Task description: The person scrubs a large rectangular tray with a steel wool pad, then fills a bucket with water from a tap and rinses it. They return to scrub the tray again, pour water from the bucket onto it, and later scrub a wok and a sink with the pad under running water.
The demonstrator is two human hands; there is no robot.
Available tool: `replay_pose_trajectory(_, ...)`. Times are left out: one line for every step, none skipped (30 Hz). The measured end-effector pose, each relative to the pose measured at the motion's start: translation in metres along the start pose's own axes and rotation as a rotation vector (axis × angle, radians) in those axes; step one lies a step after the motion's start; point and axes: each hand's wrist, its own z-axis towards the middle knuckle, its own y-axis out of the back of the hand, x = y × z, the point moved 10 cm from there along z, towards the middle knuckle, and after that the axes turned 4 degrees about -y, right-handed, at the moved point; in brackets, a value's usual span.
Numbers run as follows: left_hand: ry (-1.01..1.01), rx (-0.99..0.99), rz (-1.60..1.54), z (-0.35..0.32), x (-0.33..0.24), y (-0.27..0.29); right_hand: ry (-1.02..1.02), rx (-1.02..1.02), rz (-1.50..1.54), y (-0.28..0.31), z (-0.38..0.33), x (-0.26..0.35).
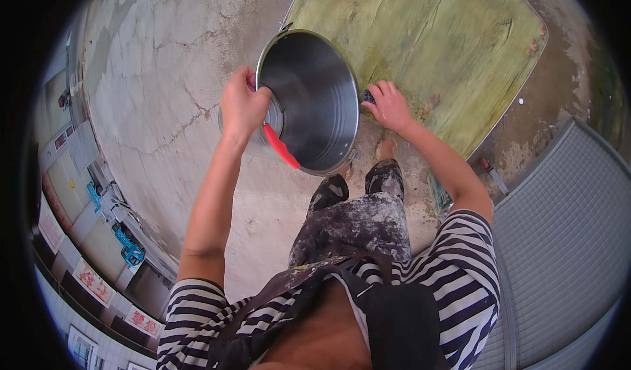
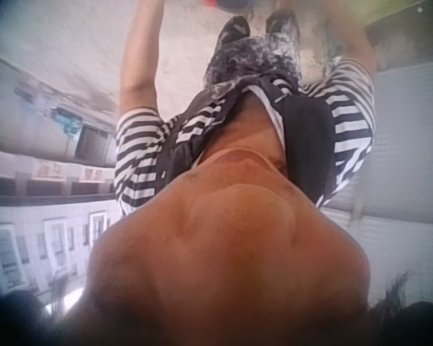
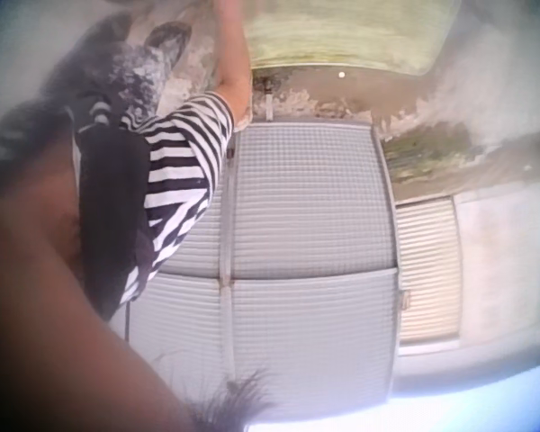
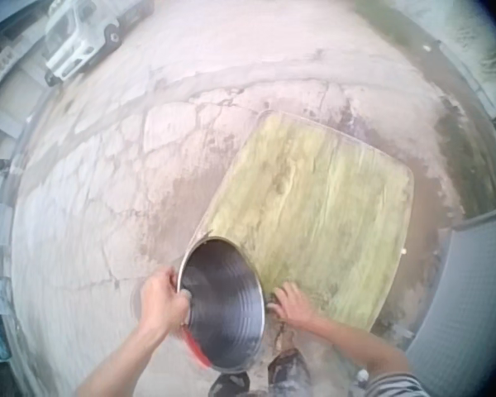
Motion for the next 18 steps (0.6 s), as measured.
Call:
replay_pose_trajectory(-0.012,0.002,0.019,0.001,-0.006,-0.004,0.192,0.012,0.012,-0.005,0.024,0.038)
replay_pose_trajectory(-0.041,0.001,0.037,0.0,-0.013,-0.006,0.383,0.018,0.028,-0.008,0.042,0.067)
replay_pose_trajectory(-0.084,0.002,0.052,0.002,-0.026,-0.012,0.524,0.012,-0.055,-0.016,0.069,0.065)
replay_pose_trajectory(-0.126,-0.005,0.077,0.004,-0.037,-0.014,0.67,0.0,-0.134,-0.025,0.087,0.065)
replay_pose_trajectory(-0.115,-0.015,0.072,0.004,-0.036,-0.014,0.624,-0.013,-0.14,-0.029,0.089,0.064)
replay_pose_trajectory(-0.108,-0.024,0.066,0.005,-0.037,-0.015,0.574,-0.028,-0.147,-0.031,0.088,0.059)
replay_pose_trajectory(-0.105,-0.033,0.059,0.007,-0.039,-0.016,0.522,-0.044,-0.158,-0.03,0.086,0.054)
replay_pose_trajectory(-0.077,-0.021,0.083,0.007,-0.039,-0.017,0.427,0.128,-0.081,-0.05,0.062,0.048)
replay_pose_trajectory(-0.11,-0.019,0.105,0.005,-0.043,-0.019,0.43,0.157,0.051,-0.055,0.029,0.062)
replay_pose_trajectory(-0.147,-0.023,0.123,0.001,-0.046,-0.022,0.453,0.275,0.22,-0.062,0.001,0.078)
replay_pose_trajectory(-0.189,-0.013,0.144,-0.002,-0.051,-0.026,0.527,0.364,0.27,-0.064,-0.019,0.097)
replay_pose_trajectory(-0.176,0.013,0.17,-0.003,-0.051,-0.026,0.501,0.353,0.255,-0.058,-0.021,0.093)
replay_pose_trajectory(-0.154,0.015,0.195,-0.005,-0.045,-0.023,0.476,0.343,0.241,-0.052,-0.021,0.088)
replay_pose_trajectory(-0.143,0.005,0.231,-0.007,-0.037,-0.011,0.366,0.247,0.158,-0.044,-0.012,0.07)
replay_pose_trajectory(-0.136,-0.014,0.264,-0.007,-0.027,0.0,0.26,0.145,0.07,-0.034,-0.004,0.042)
replay_pose_trajectory(-0.079,-0.015,0.265,-0.006,-0.004,0.012,0.142,0.043,-0.017,-0.022,0.003,0.015)
replay_pose_trajectory(-0.02,-0.012,0.265,-0.009,0.026,0.023,0.315,0.078,-0.004,-0.022,0.004,0.019)
replay_pose_trajectory(0.01,-0.027,0.16,-0.014,0.061,0.033,0.488,0.115,0.006,-0.021,0.007,0.019)
